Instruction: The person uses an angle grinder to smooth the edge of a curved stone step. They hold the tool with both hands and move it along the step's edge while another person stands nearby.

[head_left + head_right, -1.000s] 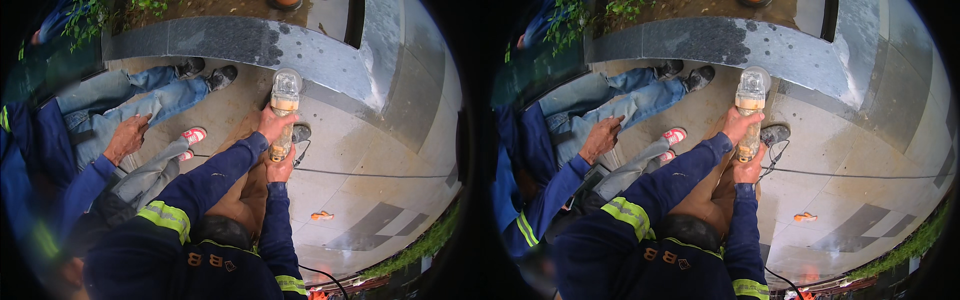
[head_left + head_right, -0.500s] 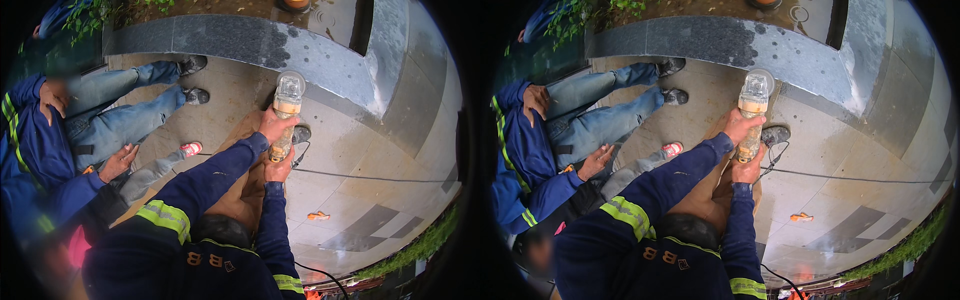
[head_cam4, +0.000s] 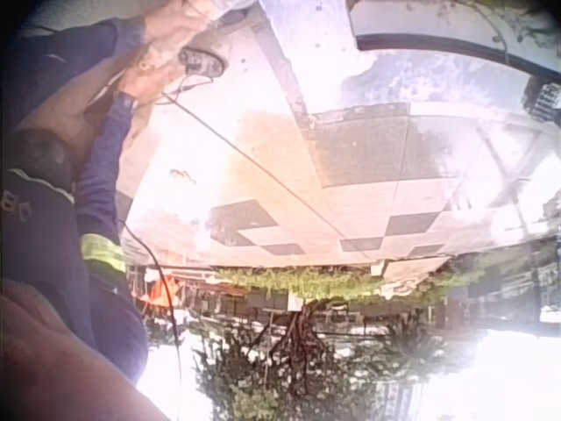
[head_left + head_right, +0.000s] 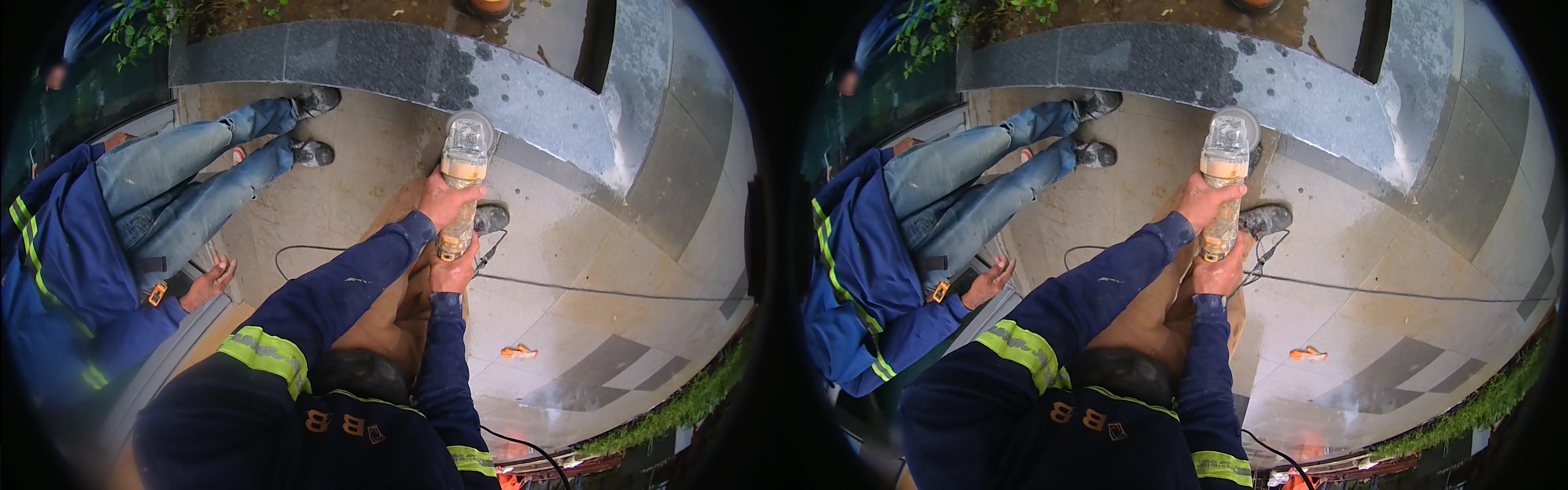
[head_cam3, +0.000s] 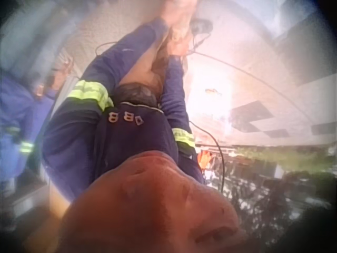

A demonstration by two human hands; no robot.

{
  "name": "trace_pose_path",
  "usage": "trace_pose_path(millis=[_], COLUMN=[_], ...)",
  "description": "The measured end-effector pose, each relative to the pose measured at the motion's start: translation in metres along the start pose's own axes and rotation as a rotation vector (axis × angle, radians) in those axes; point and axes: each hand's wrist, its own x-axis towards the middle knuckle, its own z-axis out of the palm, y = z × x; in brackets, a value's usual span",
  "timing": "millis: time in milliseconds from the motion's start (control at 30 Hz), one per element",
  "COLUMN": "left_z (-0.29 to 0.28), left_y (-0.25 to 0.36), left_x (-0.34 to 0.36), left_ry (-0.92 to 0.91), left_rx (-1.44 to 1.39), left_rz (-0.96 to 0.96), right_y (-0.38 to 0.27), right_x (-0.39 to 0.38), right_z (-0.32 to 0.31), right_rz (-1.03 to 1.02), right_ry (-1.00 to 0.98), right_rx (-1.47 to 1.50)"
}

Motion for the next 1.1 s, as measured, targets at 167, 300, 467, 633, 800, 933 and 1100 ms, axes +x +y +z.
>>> trace_pose_path(millis=[167, 300, 467, 633, 800, 933, 1100], left_z=[0.005, 0.004, 0.004, -0.002, -0.003, 0.002, -0.011], left_y=[0.009, 0.013, 0.011, 0.005, 0.007, 0.012, 0.006], left_x=[-0.003, -0.002, -0.005, -0.004, -0.006, -0.01, -0.004], left_ry=[-0.031, 0.022, -0.01, 0.014, 0.002, -0.006, -0.005], left_rx=[-0.005, 0.036, 0.022, 0.016, 0.026, 0.057, -0.012], left_rz=[0.005, 0.015, 0.032, 0.051, 0.018, 0.028, -0.007], right_y=[-0.007, -0.011, -0.007, -0.011, -0.017, -0.014, -0.021], right_x=[-0.002, 0.0, -0.002, -0.003, -0.006, -0.007, -0.006], right_z=[0.0, -0.002, -0.001, -0.001, -0.003, -0.002, -0.002], right_rz=[0.059, 0.042, 0.03, 0.042, 0.06, 0.086, 0.059], right_ry=[0.019, -0.005, 0.018, -0.02, -0.03, -0.009, -0.051], right_rx=[-0.001, -0.034, -0.014, -0.033, -0.041, -0.06, -0.084])
